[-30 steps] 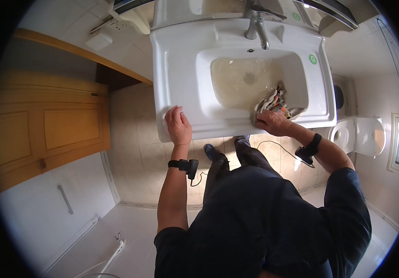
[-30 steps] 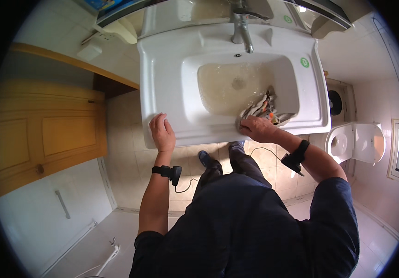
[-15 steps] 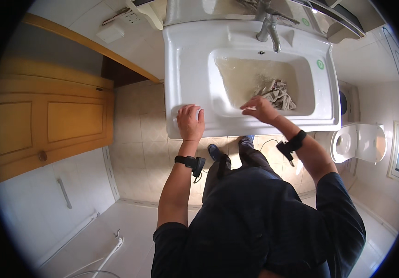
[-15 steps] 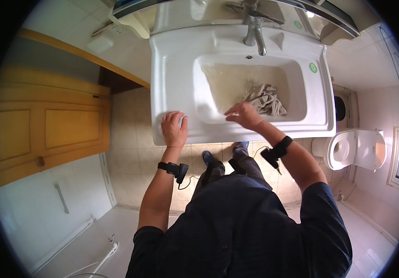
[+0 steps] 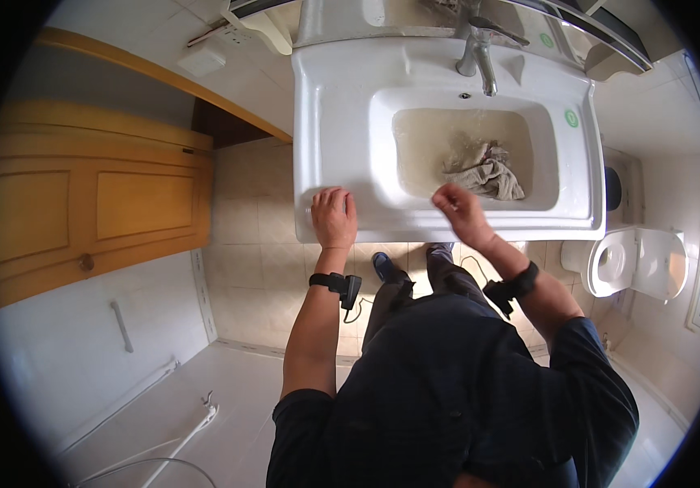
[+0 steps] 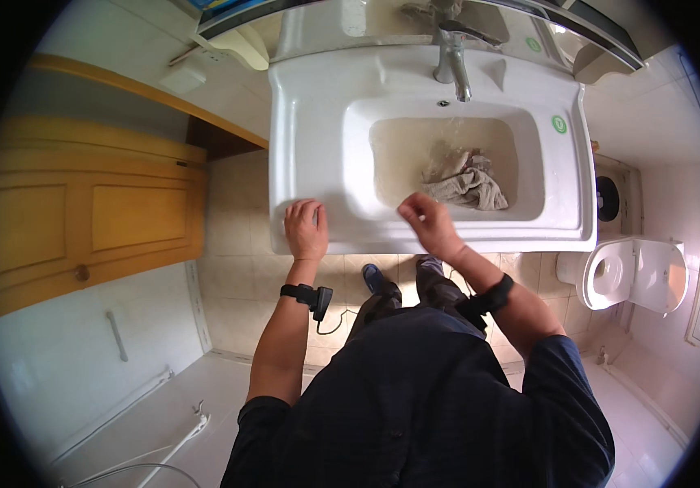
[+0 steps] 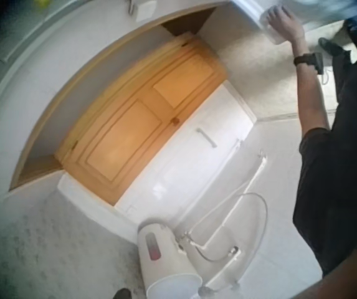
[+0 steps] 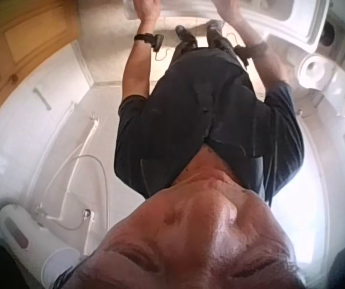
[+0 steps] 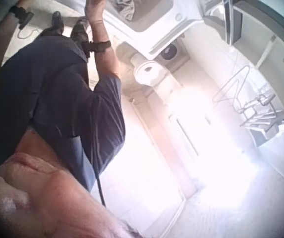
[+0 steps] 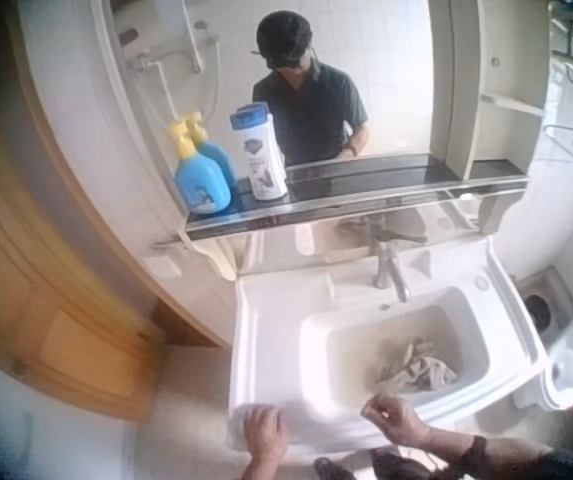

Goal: The person fills a bucket with water to flush a toilet, then washes a cloth in the sink and uses it to wipe down the sink basin, faucet, and mirror cabinet.

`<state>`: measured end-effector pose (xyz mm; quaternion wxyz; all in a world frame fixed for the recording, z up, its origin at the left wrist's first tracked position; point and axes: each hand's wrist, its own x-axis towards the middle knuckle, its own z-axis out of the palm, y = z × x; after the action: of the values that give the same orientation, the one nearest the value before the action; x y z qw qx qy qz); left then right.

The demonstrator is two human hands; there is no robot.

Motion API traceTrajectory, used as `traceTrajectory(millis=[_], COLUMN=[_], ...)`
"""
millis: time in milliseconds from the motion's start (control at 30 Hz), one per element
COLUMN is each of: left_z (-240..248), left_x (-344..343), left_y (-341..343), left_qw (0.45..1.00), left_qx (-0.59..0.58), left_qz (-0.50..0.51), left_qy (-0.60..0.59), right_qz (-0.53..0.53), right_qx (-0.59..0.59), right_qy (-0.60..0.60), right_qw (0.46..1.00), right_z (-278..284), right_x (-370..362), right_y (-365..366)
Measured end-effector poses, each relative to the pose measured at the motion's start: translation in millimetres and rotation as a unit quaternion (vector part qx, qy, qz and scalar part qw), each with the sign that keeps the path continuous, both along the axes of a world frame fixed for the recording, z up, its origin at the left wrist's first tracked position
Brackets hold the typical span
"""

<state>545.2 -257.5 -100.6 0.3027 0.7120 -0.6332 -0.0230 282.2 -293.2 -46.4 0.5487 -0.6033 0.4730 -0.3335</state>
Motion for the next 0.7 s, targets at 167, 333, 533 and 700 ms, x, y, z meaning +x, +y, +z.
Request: traceTrajectory(millis=[167,333,533,700], left_z=[0,3,1,3], left_x=[-2,-4,-5,-7], left_y=[4,0,1,2], left_qw=[1.000,1.000,1.000,0.999], left_qx=[-0.005,-0.014,-0.012,-0.033], left_qz=[0.013,0.005,0.006,0.004], left_qy=[-0.015,-0.010,0.003,0.001], right_qz=[-0.060,0.128,0.108,0.154], right_qx=[-0.050,-0.232,-0.373,-0.414], right_qy=[0.011,0.206,0.315,0.202], right_qw=[0.997,0.942,0.866,0.874], right_z=[46,13,-30,-26], right_x=[-63,-41,13,2], right_y=[-5,17,32,43])
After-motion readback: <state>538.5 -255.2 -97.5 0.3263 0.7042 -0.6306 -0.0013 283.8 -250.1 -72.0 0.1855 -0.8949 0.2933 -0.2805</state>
